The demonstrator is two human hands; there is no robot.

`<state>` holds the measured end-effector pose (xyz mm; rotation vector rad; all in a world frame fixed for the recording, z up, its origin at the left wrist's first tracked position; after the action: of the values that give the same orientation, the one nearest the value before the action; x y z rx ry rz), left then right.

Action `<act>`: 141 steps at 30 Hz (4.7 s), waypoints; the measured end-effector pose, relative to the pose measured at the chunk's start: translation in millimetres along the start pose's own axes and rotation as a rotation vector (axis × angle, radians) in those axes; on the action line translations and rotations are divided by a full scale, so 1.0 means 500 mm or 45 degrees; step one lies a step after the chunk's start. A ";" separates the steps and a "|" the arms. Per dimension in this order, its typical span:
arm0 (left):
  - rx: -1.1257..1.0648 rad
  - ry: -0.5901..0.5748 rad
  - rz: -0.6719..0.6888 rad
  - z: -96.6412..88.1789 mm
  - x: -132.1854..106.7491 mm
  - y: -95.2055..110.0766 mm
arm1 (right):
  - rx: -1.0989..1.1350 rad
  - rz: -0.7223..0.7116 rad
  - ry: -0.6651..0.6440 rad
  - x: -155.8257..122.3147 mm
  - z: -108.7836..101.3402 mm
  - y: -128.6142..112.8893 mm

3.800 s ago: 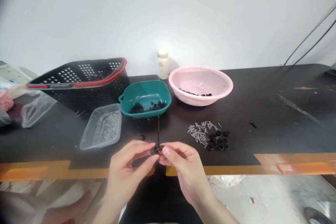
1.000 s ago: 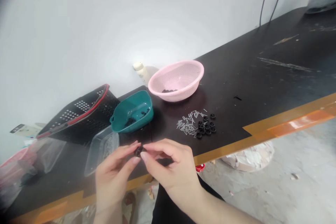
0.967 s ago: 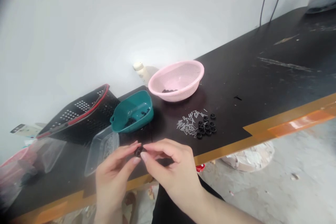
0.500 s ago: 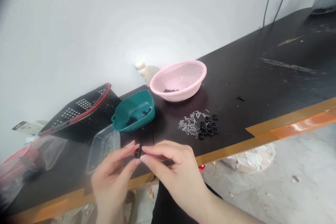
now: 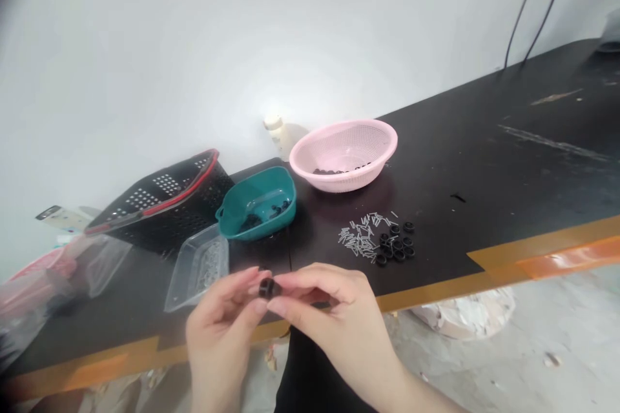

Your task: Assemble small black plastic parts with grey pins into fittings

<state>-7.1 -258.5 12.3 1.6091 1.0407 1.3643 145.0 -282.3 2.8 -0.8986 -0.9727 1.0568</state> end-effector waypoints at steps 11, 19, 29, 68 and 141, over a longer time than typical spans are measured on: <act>-0.198 0.013 -0.011 -0.009 0.005 0.011 | -0.064 0.016 0.047 -0.004 0.008 0.009; -0.186 0.027 0.022 -0.017 0.006 0.011 | -0.144 -0.038 0.005 0.000 0.022 0.003; -0.249 -0.012 0.057 -0.023 0.003 -0.010 | 0.033 0.116 -0.077 -0.005 0.025 0.030; -0.425 -0.039 -0.119 -0.036 -0.006 -0.024 | -0.261 -0.044 -0.109 -0.007 0.035 -0.001; 0.344 -0.157 0.649 -0.059 -0.020 -0.032 | 0.812 0.798 -0.458 -0.031 0.080 0.141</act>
<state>-39.1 -260.4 -2.4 2.2409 0.7937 1.4630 84.7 -274.6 -53.3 -0.4802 -0.5646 1.9754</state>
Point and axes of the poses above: each hand's wrist, its own x-axis towards the middle knuckle, its own z-axis out of the palm, y = z × x, the point moved 3 cm from there along x, towards the middle knuckle, and after that the axes turned 1 degree about x, right-handed, at the moved point
